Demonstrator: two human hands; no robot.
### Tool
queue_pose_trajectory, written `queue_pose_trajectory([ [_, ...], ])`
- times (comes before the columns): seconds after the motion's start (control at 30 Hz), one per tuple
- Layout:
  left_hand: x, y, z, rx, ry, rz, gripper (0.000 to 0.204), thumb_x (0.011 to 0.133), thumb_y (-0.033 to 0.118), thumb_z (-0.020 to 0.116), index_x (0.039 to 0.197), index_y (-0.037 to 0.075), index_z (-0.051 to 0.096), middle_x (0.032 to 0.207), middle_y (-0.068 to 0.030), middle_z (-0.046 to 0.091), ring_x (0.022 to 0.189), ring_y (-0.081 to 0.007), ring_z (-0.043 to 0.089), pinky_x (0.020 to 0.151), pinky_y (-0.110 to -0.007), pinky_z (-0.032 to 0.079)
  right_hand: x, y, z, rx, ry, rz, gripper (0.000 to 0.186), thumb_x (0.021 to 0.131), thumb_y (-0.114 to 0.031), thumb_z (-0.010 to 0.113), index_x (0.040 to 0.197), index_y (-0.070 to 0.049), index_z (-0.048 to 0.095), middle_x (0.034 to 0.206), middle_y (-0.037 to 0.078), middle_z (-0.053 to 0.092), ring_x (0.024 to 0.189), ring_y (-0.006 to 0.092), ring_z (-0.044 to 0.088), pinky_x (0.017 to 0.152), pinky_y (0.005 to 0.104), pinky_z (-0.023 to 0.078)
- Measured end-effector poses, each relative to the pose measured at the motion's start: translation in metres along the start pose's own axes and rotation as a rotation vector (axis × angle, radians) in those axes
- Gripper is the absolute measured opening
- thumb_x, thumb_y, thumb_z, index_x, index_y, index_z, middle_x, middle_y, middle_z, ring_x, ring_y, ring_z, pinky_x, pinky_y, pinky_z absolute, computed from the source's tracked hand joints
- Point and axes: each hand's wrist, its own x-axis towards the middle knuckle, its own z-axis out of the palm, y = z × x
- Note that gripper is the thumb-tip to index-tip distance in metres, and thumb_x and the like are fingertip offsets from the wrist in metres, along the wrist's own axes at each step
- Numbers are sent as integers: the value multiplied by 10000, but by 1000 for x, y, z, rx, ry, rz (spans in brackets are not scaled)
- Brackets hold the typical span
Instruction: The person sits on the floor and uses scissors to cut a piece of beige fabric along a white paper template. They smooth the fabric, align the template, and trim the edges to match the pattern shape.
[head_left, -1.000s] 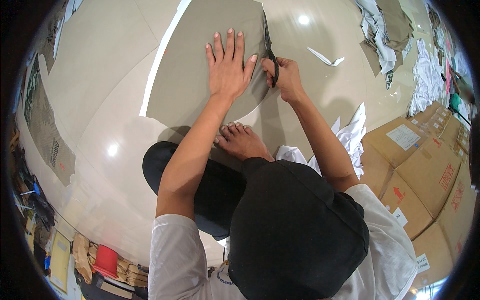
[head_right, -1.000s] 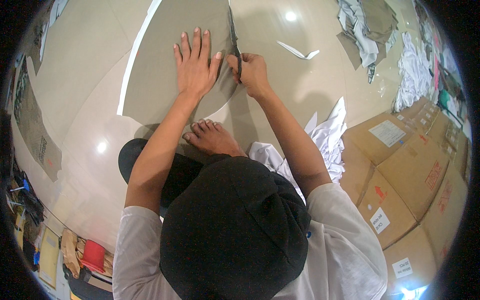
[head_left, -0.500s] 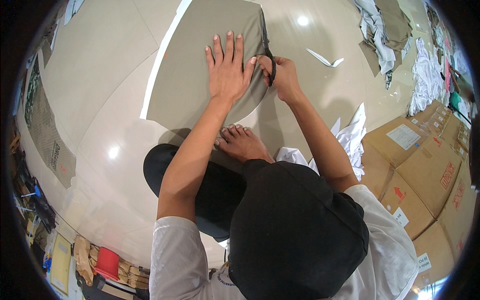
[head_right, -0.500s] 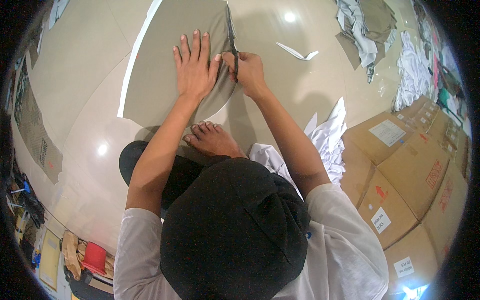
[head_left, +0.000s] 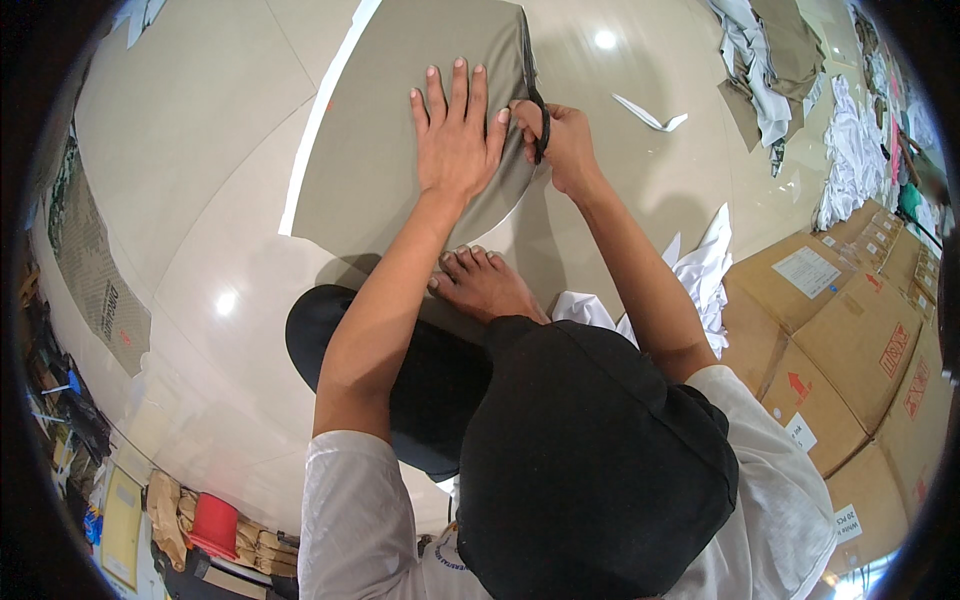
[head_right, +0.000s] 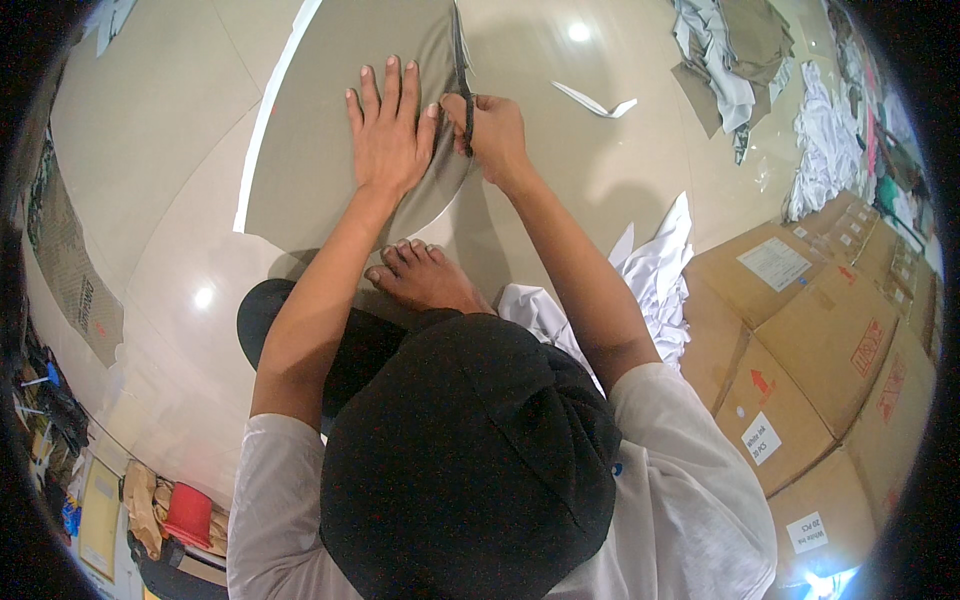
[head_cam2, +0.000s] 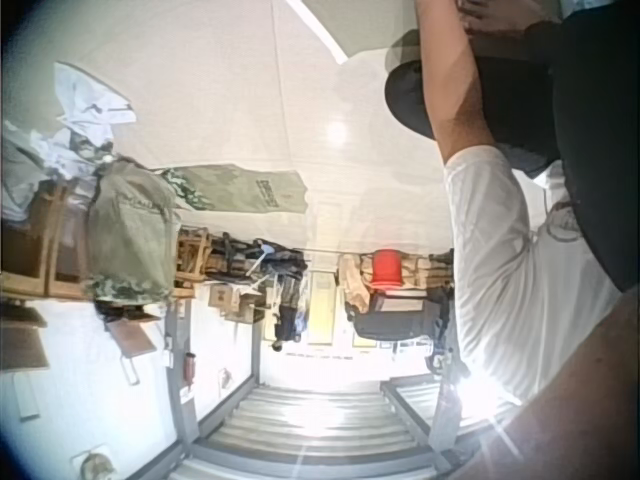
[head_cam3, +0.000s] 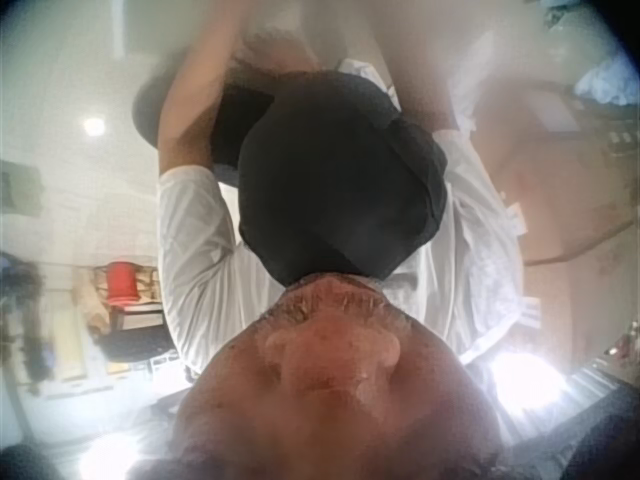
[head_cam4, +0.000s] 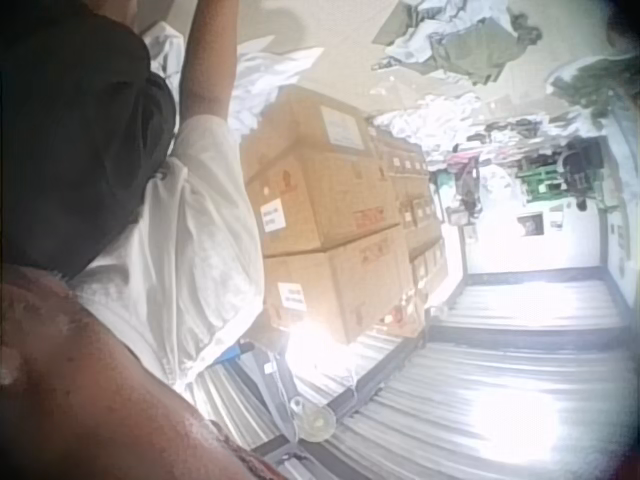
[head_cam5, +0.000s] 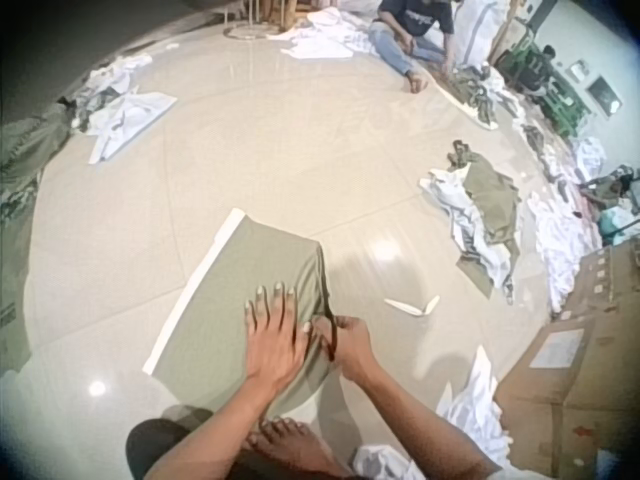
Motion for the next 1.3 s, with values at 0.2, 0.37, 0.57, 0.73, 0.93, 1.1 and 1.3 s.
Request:
queue_pose_trajectory([
  [0.2, -1, -1, 1, -4, -13, -11, 663, 1163, 441, 413, 1733, 106, 379, 1808, -165, 330, 1664, -492, 232, 1345, -676, 146, 0, -3, 5, 38, 13, 32, 350, 882, -279, 825, 735, -3, 668, 648, 45, 610, 514, 149, 568, 485, 322, 419],
  [0.37, 0, 1, 0, -1, -16, -9, 673, 1159, 444, 418, 1735, 99, 373, 1808, -171, 326, 1663, -496, 231, 1345, -678, 146, 3, 0, 5, 47, 16, 24, 335, 888, -273, 828, 769, 7, 687, 652, 45, 618, 511, 149, 577, 478, 316, 408],
  [0.57, -1, -1, 2, 21, -11, -1, 685, 1158, 451, 420, 1734, 83, 368, 1803, -186, 327, 1659, -507, 234, 1341, -684, 151, 2, 0, 5, 60, -16, 34, 290, 881, -248, 856, 811, -19, 692, 683, 21, 624, 527, 127, 568, 507, 289, 415],
  [0.73, -1, -1, 4, 21, 1, 3, 686, 1159, 450, 423, 1730, 73, 373, 1797, -192, 336, 1655, -511, 242, 1335, -692, 158, 2, 0, 6, 71, -23, 9, 274, 880, -216, 827, 823, 21, 701, 662, 38, 632, 508, 139, 580, 480, 307, 408],
  [0.93, 0, 1, 1, 15, 4, 4, 676, 1158, 437, 437, 1722, 68, 388, 1791, -190, 350, 1649, -511, 255, 1331, -694, 165, 3, 1, 3, 39, -33, -4, 317, 886, -272, 828, 812, 9, 701, 663, 38, 626, 519, 150, 585, 487, 312, 423],
  [1.1, 1, 0, 2, -39, 38, -21, 652, 1151, 409, 467, 1708, 73, 416, 1778, -189, 374, 1642, -505, 278, 1326, -694, 178, -6, -6, -6, 40, -23, 72, 381, 887, -337, 851, 804, -2, 691, 669, 37, 617, 537, 153, 584, 505, 311, 441],
  [1.3, 65, -8, -3, -323, 148, 56, 683, 1134, 461, 494, 1692, 69, 446, 1763, -191, 391, 1634, -513, 281, 1325, -706, 159, 0, -7, -7, 32, -46, 69, 392, 879, -351, 869, 805, -10, 691, 673, 36, 616, 543, 153, 583, 515, 309, 447],
])
